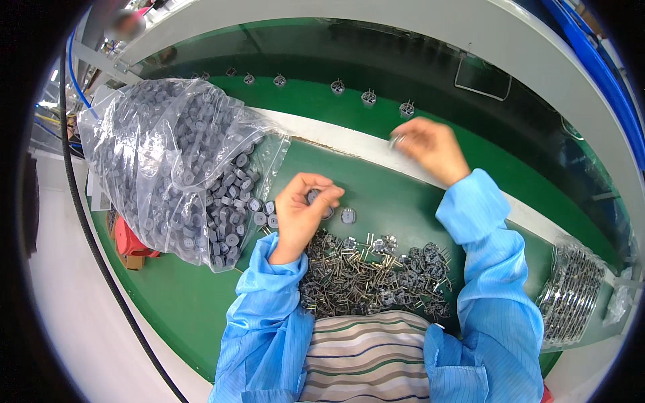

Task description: Manually assemble small electronic components by inserting small pins or connectors into gray circular housings.

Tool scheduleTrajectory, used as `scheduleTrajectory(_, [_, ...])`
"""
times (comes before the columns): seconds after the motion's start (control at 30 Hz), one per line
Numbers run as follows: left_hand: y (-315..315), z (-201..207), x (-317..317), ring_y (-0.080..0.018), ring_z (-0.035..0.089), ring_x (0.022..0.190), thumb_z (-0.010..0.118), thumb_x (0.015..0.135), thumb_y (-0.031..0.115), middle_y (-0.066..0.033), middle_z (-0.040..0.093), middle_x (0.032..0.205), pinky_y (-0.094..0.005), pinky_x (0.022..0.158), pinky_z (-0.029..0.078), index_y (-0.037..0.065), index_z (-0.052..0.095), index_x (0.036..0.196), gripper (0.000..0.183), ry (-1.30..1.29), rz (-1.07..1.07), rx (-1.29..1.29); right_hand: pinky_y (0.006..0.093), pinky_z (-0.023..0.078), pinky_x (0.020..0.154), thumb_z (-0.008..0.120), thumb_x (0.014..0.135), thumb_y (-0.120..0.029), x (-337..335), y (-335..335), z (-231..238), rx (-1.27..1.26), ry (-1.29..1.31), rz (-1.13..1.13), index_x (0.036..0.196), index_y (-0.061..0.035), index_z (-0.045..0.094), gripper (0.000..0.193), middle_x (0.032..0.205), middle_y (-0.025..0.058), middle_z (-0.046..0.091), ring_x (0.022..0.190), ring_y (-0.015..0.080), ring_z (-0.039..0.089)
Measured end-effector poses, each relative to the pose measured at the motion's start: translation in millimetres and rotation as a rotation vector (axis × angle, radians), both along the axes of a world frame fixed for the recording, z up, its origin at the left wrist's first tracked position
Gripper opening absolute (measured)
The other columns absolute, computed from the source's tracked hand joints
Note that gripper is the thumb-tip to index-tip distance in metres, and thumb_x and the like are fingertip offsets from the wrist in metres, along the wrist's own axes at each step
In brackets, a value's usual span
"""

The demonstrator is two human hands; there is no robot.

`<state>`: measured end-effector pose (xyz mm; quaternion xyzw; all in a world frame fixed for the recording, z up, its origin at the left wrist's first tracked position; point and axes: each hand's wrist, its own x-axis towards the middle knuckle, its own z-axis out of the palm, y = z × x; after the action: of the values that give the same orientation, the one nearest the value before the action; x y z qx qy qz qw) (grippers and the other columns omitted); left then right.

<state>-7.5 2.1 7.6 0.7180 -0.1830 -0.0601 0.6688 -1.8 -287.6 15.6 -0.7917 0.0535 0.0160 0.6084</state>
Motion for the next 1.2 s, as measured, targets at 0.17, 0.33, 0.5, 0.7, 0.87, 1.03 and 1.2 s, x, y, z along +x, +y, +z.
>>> scheduleTrajectory(0.17, [5,-6,14,-0.0062,0.054,0.077,0.063,0.098,-0.001,-0.0022,0.065,0.097,-0.02,0.067,0.043,0.001,0.056,0.122,0.025,0.469,-0.007,-0.406,0.0372,0.054,0.081,0.078,0.083,-0.008,10,-58,-32,-0.714,-0.285,-0.314,0.1,-0.0039,0.075,0.018,0.096,0.0124,0.068,0.094,0.0287,0.066])
scheduleTrajectory(0.33, [7,-4,8,-0.0169,0.063,0.107,0.062,0.099,-0.002,-0.0097,0.062,0.12,-0.0284,0.098,0.052,-0.002,0.049,0.136,0.039,0.338,0.033,-0.324,0.0387,0.053,0.084,0.08,0.08,-0.01,4,-13,-6,-0.815,-0.458,-0.251,0.097,-0.0053,0.073,0.019,0.097,0.0115,0.065,0.097,0.03,0.063])
scheduleTrajectory(0.5, [-2,4,9,-0.0224,0.069,0.106,0.06,0.1,-0.002,-0.0178,0.065,0.126,-0.0314,0.09,0.058,-0.003,0.051,0.135,0.036,0.413,-0.047,-0.38,0.041,0.052,0.079,0.079,0.082,-0.015,-36,49,18,-0.308,-0.132,0.597,0.101,-0.0079,0.068,0.024,0.093,0.0113,0.061,0.097,0.0306,0.063])
scheduleTrajectory(0.7, [6,4,7,-0.0235,0.071,0.101,0.062,0.1,0.0,-0.0202,0.065,0.128,-0.0305,0.083,0.06,-0.003,0.05,0.137,0.039,0.42,-0.046,-0.349,0.0438,0.052,0.081,0.078,0.083,-0.021,-54,93,-2,-0.548,-0.43,0.508,0.113,-0.0074,0.062,0.037,0.104,0.0113,0.057,0.097,0.0339,0.061])
scheduleTrajectory(0.87, [3,4,7,-0.026,0.07,0.108,0.058,0.101,-0.002,-0.0206,0.061,0.135,-0.0329,0.089,0.059,-0.004,0.046,0.142,0.043,0.373,-0.049,-0.359,0.0426,0.053,0.075,0.076,0.086,-0.024,-50,82,12,-0.524,-0.356,0.378,0.107,-0.0061,0.063,0.03,0.102,0.0121,0.06,0.091,0.0325,0.065])
scheduleTrajectory(1.03, [0,3,11,-0.0296,0.068,0.115,0.051,0.103,-0.004,-0.0217,0.06,0.138,-0.0362,0.097,0.058,-0.004,0.044,0.144,0.042,0.417,-0.093,-0.391,0.0453,0.054,0.082,0.077,0.083,-0.018,-55,63,34,-0.465,-0.079,0.882,0.097,-0.0092,0.069,0.018,0.1,0.0095,0.065,0.099,0.0325,0.066])
scheduleTrajectory(1.2, [7,15,10,-0.0309,0.068,0.115,0.054,0.102,-0.002,-0.0228,0.061,0.137,-0.0383,0.098,0.057,-0.004,0.045,0.143,0.043,0.435,-0.107,-0.36,0.0434,0.055,0.082,0.073,0.085,-0.013,-60,78,27,-0.582,-0.181,0.922,0.1,-0.0102,0.069,0.016,0.102,0.0089,0.06,0.101,0.0307,0.062])
